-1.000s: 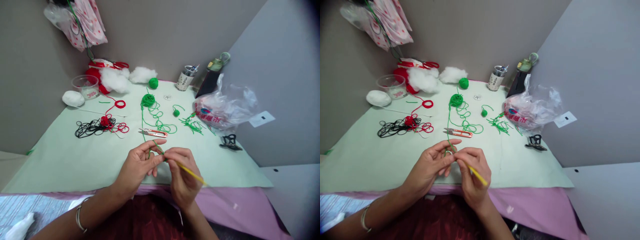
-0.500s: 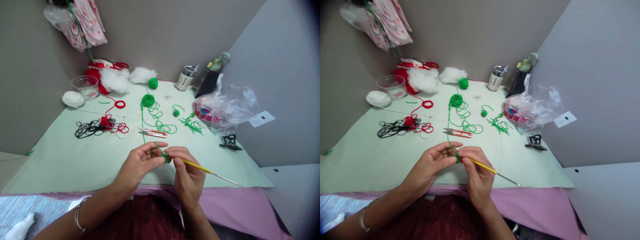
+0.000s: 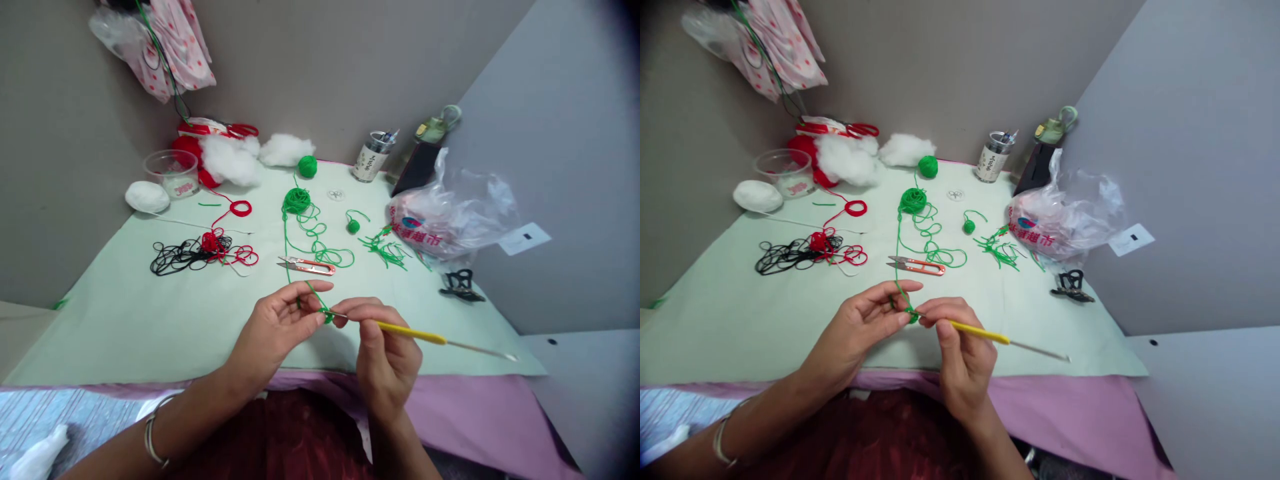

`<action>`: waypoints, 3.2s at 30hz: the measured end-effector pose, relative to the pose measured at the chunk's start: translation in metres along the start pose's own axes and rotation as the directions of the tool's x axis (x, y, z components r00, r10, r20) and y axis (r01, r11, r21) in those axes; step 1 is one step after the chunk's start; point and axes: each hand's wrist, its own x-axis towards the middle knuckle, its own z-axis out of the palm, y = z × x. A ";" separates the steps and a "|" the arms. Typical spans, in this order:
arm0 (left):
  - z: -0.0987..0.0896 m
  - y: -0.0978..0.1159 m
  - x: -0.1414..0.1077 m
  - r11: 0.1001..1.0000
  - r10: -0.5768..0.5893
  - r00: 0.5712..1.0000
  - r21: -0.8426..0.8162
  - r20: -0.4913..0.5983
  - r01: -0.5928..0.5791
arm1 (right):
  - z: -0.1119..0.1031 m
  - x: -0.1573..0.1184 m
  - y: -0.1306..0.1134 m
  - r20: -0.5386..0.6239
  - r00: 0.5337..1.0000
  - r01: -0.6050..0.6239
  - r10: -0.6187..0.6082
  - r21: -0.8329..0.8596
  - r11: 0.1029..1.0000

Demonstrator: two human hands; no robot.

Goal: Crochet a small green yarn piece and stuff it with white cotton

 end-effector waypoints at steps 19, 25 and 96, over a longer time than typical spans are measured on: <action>0.004 -0.003 0.000 0.950 0.216 0.969 0.254 -0.118 -0.180 | 0.003 -0.007 0.009 0.231 0.890 0.454 -0.394 -0.540 0.709; 0.003 0.002 0.002 0.975 -0.135 0.989 -0.169 0.056 0.143 | 0.001 -0.014 0.016 0.220 0.863 0.491 -0.456 -0.582 0.648; 0.006 0.001 0.000 0.962 -0.106 0.994 -0.251 0.012 0.106 | 0.011 0.001 0.004 -0.035 0.986 0.144 -0.161 -0.295 0.944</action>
